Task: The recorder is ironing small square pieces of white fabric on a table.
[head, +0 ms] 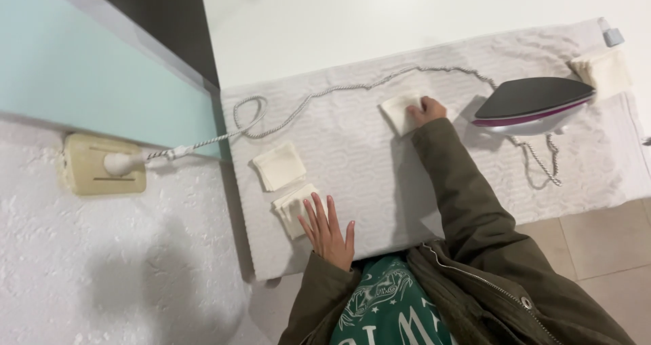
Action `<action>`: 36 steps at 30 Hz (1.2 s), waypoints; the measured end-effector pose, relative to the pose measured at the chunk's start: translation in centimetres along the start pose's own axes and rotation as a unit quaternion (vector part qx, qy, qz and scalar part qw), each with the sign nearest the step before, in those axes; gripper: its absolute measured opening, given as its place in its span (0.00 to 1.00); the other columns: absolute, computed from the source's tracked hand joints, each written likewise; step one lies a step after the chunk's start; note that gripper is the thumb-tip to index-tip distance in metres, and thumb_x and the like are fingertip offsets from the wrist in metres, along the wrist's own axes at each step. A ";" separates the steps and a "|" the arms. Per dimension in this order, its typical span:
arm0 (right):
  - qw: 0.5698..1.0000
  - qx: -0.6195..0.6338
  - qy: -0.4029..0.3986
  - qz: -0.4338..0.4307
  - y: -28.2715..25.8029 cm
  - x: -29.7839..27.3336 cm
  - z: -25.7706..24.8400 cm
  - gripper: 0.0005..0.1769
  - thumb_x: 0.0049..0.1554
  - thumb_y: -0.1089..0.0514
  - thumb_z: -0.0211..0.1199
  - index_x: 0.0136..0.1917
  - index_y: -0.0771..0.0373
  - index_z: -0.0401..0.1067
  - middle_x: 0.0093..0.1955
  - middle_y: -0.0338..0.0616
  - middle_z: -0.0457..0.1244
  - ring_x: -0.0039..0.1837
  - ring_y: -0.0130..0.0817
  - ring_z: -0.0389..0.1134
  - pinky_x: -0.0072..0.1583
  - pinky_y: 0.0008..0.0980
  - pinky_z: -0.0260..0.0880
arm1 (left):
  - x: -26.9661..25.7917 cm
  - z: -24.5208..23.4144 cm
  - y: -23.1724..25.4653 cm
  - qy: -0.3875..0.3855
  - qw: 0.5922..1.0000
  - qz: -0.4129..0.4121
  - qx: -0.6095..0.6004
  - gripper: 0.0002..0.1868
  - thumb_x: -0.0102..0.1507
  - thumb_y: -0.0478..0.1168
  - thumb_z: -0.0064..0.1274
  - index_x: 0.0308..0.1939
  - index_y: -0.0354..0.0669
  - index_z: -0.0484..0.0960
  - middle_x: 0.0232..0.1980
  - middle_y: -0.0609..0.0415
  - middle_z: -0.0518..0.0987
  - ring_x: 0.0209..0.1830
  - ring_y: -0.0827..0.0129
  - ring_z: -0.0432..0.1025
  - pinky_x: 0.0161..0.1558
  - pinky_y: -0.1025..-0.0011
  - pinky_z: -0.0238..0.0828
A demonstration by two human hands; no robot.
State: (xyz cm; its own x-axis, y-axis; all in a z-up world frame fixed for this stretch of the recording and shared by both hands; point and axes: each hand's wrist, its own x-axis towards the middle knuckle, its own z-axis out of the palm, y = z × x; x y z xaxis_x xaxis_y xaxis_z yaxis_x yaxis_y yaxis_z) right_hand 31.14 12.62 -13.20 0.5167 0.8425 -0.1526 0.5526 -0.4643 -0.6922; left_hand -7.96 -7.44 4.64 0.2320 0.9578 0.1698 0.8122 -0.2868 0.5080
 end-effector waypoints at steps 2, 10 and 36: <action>0.998 0.058 -0.001 -0.033 0.0 -0.3 0.2 0.28 0.53 0.49 0.74 0.61 0.68 0.74 0.56 0.53 0.69 0.53 0.41 0.71 0.58 0.38 0.71 | 0.3 0.7 1.7 -0.007 0.999 0.010 -0.046 0.44 0.68 0.48 0.53 0.80 0.37 0.49 0.84 0.35 0.40 0.84 0.38 0.34 0.77 0.37 0.31; 0.983 0.061 0.024 -0.169 2.7 -5.0 -1.3 0.37 0.53 0.63 0.70 0.74 0.60 0.63 0.62 0.55 0.63 0.57 0.47 0.67 0.59 0.38 0.72 | 6.4 10.6 6.5 -0.040 0.996 -0.001 -0.083 0.43 0.61 0.39 0.58 0.77 0.34 0.54 0.81 0.35 0.50 0.80 0.36 0.47 0.75 0.50 0.49; 0.946 -0.125 -0.041 -0.295 3.8 -1.5 -35.5 0.25 0.51 0.49 0.74 0.56 0.63 0.72 0.51 0.57 0.72 0.51 0.52 0.74 0.50 0.47 0.74 | 21.2 15.3 14.4 0.014 0.973 0.125 -0.192 0.12 0.57 0.31 0.64 0.35 0.41 0.74 0.33 0.52 0.76 0.34 0.55 0.73 0.40 0.60 0.69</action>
State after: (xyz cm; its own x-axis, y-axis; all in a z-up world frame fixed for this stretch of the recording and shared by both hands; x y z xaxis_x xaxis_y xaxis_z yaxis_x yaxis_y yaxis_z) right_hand 55.67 -0.12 9.43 0.0238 0.9888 0.1471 0.8721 0.0514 -0.4867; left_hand 16.80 9.08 2.65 0.3775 0.8576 0.3493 0.4711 -0.5026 0.7249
